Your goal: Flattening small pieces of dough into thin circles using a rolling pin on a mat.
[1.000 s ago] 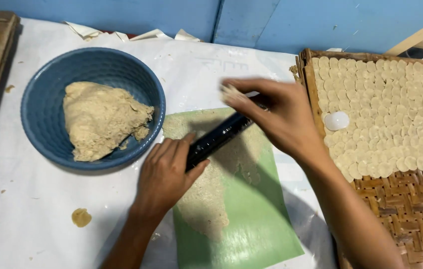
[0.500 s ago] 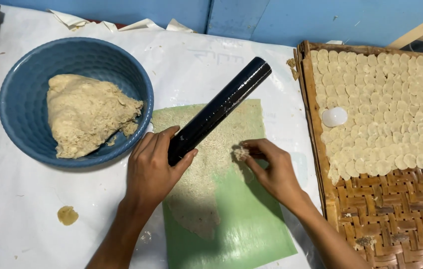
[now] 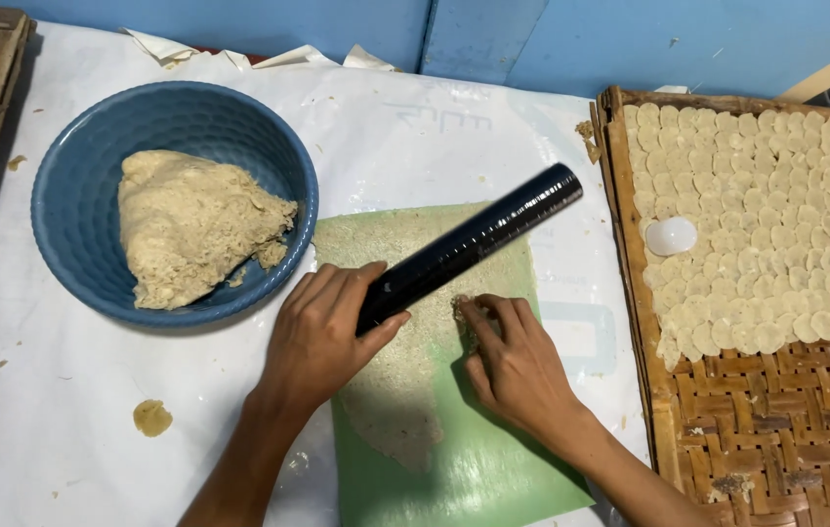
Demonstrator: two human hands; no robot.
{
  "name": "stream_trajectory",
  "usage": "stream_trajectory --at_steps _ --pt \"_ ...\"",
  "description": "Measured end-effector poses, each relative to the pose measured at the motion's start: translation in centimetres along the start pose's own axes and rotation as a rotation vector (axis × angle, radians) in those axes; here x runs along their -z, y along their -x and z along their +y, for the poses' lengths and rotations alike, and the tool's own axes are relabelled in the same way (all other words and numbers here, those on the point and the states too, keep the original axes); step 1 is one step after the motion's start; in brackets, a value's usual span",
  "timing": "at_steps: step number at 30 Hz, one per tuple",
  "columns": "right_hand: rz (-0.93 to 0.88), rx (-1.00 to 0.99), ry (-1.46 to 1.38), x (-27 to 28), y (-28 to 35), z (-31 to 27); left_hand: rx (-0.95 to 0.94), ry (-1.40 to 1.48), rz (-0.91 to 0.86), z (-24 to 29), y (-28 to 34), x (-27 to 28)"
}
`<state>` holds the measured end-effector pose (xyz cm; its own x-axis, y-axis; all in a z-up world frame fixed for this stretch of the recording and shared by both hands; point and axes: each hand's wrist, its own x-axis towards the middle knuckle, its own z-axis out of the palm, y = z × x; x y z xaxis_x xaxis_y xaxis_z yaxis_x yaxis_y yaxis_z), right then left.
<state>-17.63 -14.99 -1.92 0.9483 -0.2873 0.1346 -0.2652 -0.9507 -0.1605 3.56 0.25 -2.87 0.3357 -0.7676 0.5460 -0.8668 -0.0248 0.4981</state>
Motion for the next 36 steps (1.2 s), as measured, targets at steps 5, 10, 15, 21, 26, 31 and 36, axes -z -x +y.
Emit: stream_trajectory --at_steps 5,10,15,21,26,31,36 --pt "0.033 0.017 -0.11 2.3 0.0 -0.9 -0.01 -0.036 -0.148 1.9 -0.9 1.0" --pt "0.031 -0.038 -0.169 2.2 0.9 -0.6 -0.047 -0.114 -0.227 2.5 -1.6 0.8" --pt "0.14 -0.009 -0.265 3.8 1.0 -0.2 -0.069 -0.175 -0.276 2.8 -1.5 0.2" --pt "0.485 0.034 -0.21 3.7 -4.6 4.4 -0.154 -0.163 -0.306 2.5 -1.2 -0.1" --pt "0.098 -0.105 -0.095 4.0 -7.6 4.5 -0.088 -0.239 -0.377 2.6 -0.7 -0.6" --pt "-0.115 -0.217 -0.082 4.1 -9.5 4.4 0.073 -0.28 -0.445 3.3 -2.4 -0.6" --pt "-0.088 -0.243 -0.07 2.3 -10.1 6.1 0.129 -0.332 -0.485 4.3 -4.3 0.0"
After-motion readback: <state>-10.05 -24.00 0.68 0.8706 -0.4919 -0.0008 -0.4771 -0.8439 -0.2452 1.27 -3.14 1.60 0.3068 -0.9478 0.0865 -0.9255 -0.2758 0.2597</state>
